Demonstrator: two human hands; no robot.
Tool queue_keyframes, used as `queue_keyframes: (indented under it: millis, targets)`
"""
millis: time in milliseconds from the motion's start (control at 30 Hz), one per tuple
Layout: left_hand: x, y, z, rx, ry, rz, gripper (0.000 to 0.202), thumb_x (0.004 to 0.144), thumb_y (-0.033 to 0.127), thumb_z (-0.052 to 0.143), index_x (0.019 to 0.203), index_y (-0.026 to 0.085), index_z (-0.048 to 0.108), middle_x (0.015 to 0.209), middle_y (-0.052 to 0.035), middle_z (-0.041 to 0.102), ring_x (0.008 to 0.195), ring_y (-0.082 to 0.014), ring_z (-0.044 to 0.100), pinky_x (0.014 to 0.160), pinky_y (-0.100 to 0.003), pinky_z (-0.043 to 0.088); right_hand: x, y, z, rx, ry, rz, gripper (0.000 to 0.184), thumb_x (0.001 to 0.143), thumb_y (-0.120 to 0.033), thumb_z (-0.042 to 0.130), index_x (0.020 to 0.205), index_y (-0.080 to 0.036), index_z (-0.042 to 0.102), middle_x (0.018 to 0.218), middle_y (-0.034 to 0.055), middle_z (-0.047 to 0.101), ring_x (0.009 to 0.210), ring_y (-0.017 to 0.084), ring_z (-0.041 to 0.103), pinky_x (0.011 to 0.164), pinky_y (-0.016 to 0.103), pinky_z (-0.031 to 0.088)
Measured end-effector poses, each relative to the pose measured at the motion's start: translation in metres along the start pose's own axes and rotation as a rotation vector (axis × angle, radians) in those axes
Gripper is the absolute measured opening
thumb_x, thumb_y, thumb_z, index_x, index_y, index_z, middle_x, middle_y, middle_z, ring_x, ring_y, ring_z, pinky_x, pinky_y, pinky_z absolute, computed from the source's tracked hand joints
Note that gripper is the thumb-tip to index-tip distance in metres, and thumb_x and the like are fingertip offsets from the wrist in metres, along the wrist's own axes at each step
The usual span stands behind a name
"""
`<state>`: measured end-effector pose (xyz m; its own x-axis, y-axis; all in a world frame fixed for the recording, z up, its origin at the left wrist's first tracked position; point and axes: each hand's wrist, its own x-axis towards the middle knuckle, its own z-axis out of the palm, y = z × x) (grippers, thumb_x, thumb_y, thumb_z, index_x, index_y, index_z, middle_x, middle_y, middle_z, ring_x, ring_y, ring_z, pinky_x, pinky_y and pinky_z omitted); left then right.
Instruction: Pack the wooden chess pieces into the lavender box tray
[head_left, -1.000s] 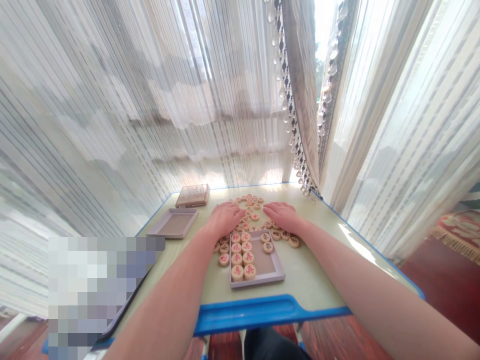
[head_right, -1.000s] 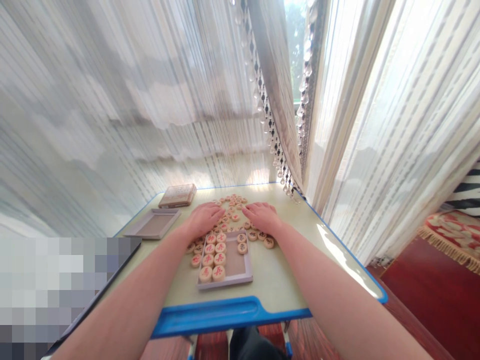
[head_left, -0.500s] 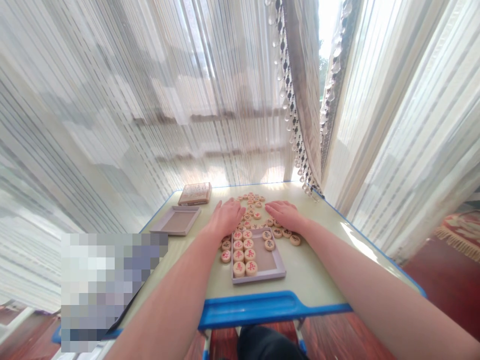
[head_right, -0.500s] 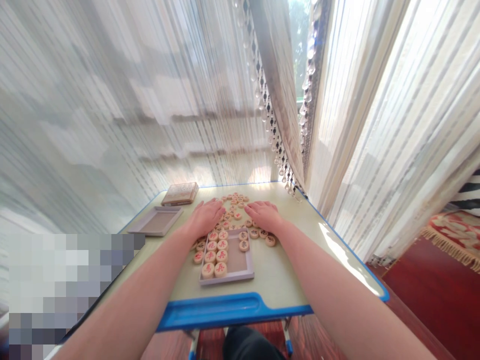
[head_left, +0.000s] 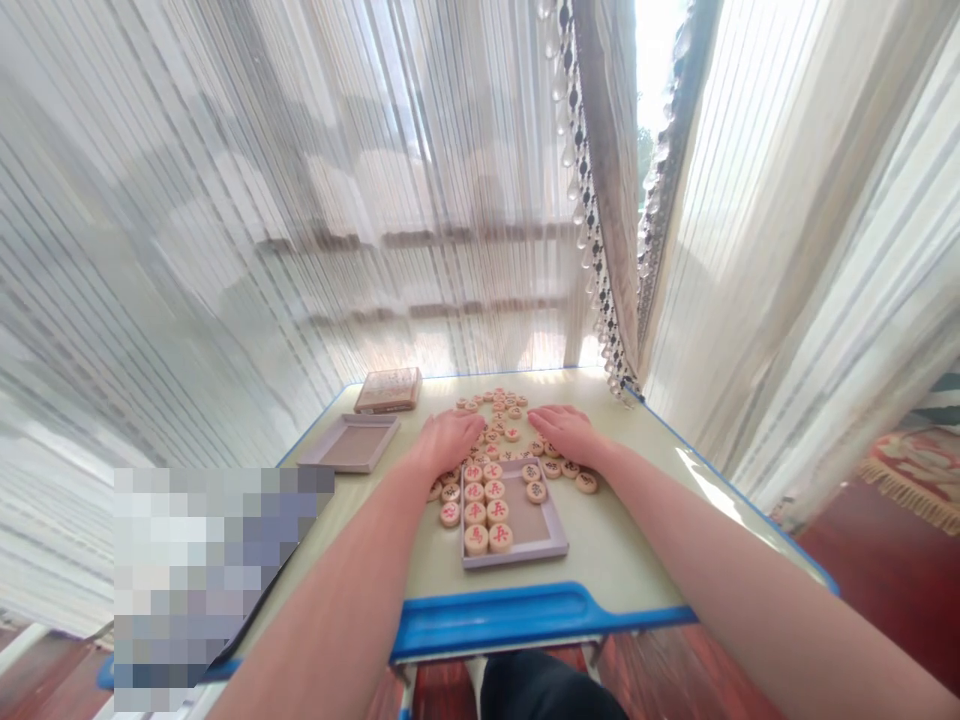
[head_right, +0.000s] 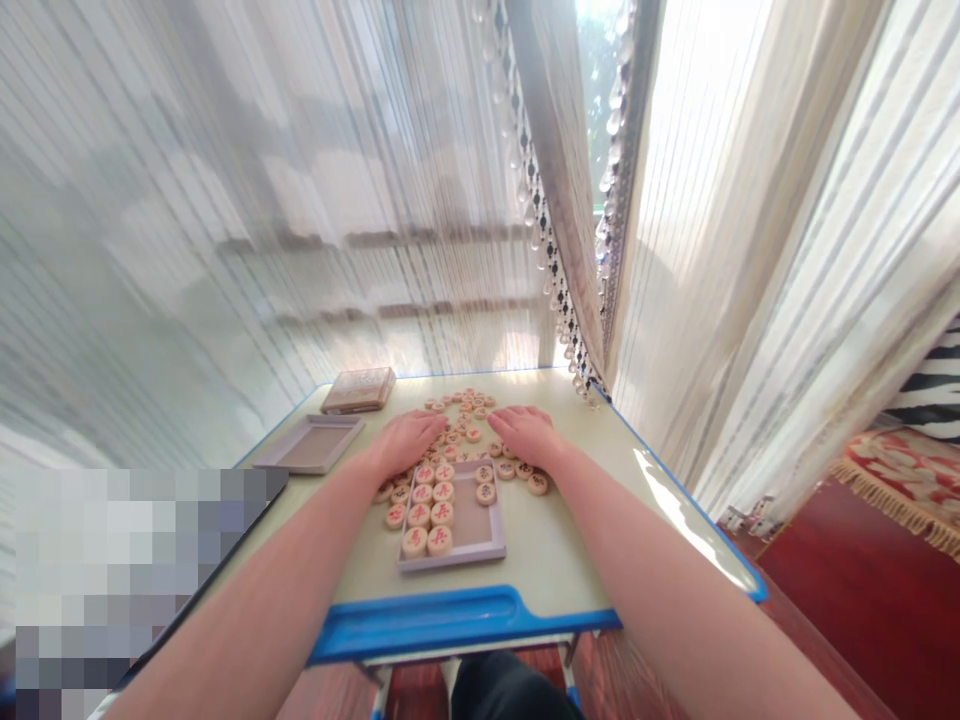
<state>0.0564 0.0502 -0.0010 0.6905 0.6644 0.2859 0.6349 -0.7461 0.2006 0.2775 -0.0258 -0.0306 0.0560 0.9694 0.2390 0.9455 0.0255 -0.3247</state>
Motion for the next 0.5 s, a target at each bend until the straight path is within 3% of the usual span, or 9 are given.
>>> queue_keyframes:
  millis: [233, 500]
  targets:
    - [0.0039, -0.0046, 0.0033, 0.059, 0.037, 0.072, 0.047, 0.091, 0.041, 0.024, 0.086, 0.023, 0.067, 0.099, -0.0045, 0.066, 0.094, -0.0194, 0.057, 0.086, -0.032, 0.042, -0.0008, -0.0009, -0.0012, 0.021, -0.006, 0.029, 0.050, 0.091, -0.048, 0.020, 0.121, -0.028, 0.054, 0.129, 0.0046, 0.051, 0.119, 0.027, 0.042, 0.099, 0.045, 0.029]
    - [0.0026, -0.0007, -0.0002, 0.061, 0.081, 0.080, 0.046, 0.092, 0.035, 0.025, 0.081, 0.022, 0.067, 0.102, -0.0043, 0.064, 0.100, -0.0181, 0.054, 0.094, -0.033, 0.040, -0.0017, -0.0013, -0.0017, 0.041, -0.015, 0.053, 0.049, 0.090, -0.048, 0.021, 0.121, -0.029, 0.053, 0.129, 0.0041, 0.050, 0.120, 0.027, 0.041, 0.100, 0.045, 0.029]
